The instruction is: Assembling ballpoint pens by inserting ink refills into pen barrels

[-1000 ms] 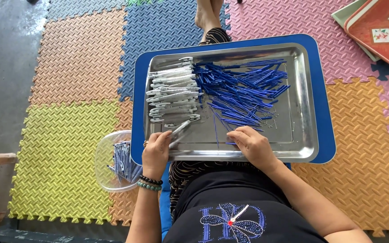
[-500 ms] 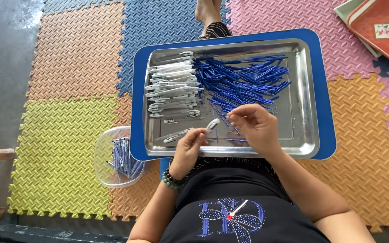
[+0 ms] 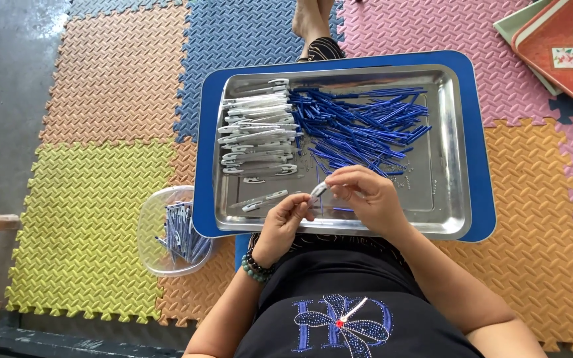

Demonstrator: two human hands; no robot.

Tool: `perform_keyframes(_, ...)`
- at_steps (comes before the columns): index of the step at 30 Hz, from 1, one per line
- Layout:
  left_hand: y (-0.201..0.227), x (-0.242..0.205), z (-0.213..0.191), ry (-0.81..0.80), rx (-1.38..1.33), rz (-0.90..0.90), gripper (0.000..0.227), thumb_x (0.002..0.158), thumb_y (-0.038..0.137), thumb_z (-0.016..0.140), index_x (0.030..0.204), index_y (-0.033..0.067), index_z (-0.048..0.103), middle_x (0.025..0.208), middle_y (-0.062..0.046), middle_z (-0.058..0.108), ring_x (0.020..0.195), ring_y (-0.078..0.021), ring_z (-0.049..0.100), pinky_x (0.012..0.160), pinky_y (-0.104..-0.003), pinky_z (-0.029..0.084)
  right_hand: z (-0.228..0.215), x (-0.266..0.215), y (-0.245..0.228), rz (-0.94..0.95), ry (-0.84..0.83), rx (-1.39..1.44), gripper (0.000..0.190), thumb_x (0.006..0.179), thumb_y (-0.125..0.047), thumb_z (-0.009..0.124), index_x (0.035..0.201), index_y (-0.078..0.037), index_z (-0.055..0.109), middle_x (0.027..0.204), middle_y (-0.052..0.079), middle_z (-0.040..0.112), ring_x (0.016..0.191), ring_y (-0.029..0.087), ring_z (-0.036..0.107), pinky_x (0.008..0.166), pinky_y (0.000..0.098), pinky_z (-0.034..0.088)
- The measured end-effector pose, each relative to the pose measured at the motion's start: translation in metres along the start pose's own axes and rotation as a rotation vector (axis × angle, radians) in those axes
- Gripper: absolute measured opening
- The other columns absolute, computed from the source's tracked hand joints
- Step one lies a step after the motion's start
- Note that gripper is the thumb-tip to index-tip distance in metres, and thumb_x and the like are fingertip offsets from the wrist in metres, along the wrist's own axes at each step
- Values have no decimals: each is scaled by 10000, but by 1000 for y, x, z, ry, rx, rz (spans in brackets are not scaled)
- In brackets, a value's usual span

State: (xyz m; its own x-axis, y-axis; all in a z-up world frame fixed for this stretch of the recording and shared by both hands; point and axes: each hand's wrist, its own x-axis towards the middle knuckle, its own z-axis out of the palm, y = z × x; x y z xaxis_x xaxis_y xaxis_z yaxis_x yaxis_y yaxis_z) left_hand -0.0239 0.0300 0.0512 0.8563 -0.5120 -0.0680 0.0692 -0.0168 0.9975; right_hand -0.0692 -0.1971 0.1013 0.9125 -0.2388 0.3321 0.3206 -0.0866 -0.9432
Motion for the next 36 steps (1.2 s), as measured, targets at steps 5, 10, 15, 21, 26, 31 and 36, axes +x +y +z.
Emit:
perform_keyframes(5,-18,16,-6,82,-160,90,217,1196,128,555,1394,67,622,1172,-143,790,1085,-213,787,1002,-392,633,8,12,45,70,-151,-590,268,975,-238,868,1201,-112,797,1005,117,794,931,261,768,771,386,675)
perform_keyframes(10,-31,33,-7,146,-131,183,199,1207,66,506,1402,77,548,1190,-130,770,1131,-216,775,1034,-412,625,44,-5,106,-21,-284,-1384,477,836,-519,919,1022,-162,662,946,20,639,947,225,710,659,362,674)
perform_keyframes(15,-41,30,-9,124,-140,160,210,1190,57,549,1400,58,561,1221,-149,774,1107,-225,783,1018,-432,653,28,-17,144,-149,-320,-1492,347,852,-444,851,925,-216,601,888,-36,567,923,162,676,539,295,637)
perform_keyframes(21,-43,32,-5,36,-82,144,258,1160,18,601,1416,30,635,1187,-173,815,1061,-263,831,973,-448,684,8,32,37,152,-12,-537,143,1087,-272,758,1041,-179,659,1104,71,845,998,387,822,810,503,660)
perform_keyframes(26,-36,31,-7,3,-53,135,265,1150,34,627,1411,38,672,1206,-176,827,1067,-271,837,960,-439,681,10,41,3,-15,149,2,510,1085,-12,759,1528,-37,507,1116,212,828,922,248,810,753,337,708)
perform_keyframes(31,-33,28,-8,-5,-39,126,263,1152,59,634,1407,50,694,1200,-171,834,1076,-269,838,956,-429,669,14,39,5,-86,159,-15,431,1098,11,717,1499,0,557,1122,221,825,934,277,822,754,381,724)
perform_keyframes(36,-33,27,-7,-12,-31,143,270,1141,46,657,1405,41,714,1195,-188,833,1077,-281,842,968,-440,659,14,40,7,-110,112,-8,495,1088,37,714,1533,-12,502,1144,249,816,954,312,828,780,420,725)
